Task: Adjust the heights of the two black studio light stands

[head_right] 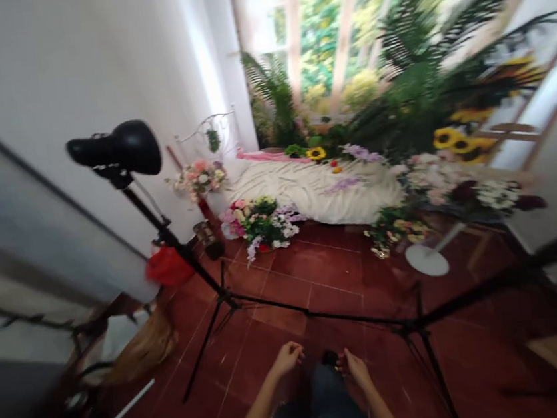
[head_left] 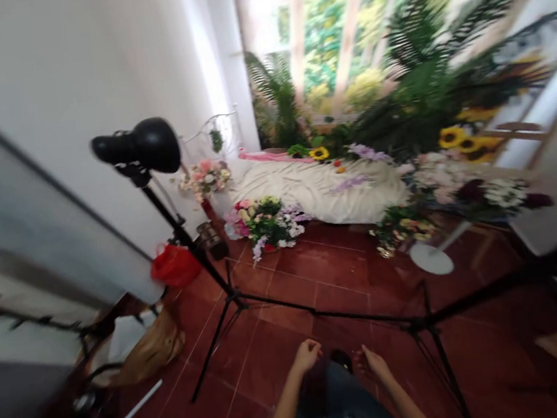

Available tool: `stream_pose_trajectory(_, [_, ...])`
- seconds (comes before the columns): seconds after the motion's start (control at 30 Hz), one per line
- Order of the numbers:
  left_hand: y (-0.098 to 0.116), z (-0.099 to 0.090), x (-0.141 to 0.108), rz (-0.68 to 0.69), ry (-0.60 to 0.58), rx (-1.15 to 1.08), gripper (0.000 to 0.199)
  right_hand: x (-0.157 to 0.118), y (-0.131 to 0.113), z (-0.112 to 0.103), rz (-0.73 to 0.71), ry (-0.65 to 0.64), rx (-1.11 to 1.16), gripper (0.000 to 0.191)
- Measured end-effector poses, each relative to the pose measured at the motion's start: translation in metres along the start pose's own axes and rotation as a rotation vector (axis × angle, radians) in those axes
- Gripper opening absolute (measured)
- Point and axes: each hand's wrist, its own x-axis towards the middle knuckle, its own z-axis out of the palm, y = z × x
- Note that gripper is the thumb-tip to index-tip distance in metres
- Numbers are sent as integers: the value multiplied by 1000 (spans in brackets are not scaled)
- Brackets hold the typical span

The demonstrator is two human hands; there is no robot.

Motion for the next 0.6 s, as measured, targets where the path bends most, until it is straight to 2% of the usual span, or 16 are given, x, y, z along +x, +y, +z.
stream_pose_trajectory(0.1, [33, 30, 10, 93, -88, 60, 23, 11, -14, -28, 31, 127, 265, 28])
stream_pose_trajectory(0.2, [62, 67, 21, 214, -168, 86, 32, 14, -36, -63, 32, 142, 499, 24])
stream_pose_trajectory(0.3, [94, 114, 34, 322, -232, 131, 41, 11, -61, -111, 84, 125, 704, 20])
stream_pose_trajectory(0.43, [152, 202, 51, 471, -330, 179, 45, 3, -105, -202, 73, -21, 1031, 20])
stream_pose_trajectory(0.6, [245, 338, 54, 689, -493, 220, 39, -11, -183, -333, -230, -280, 1276, 19])
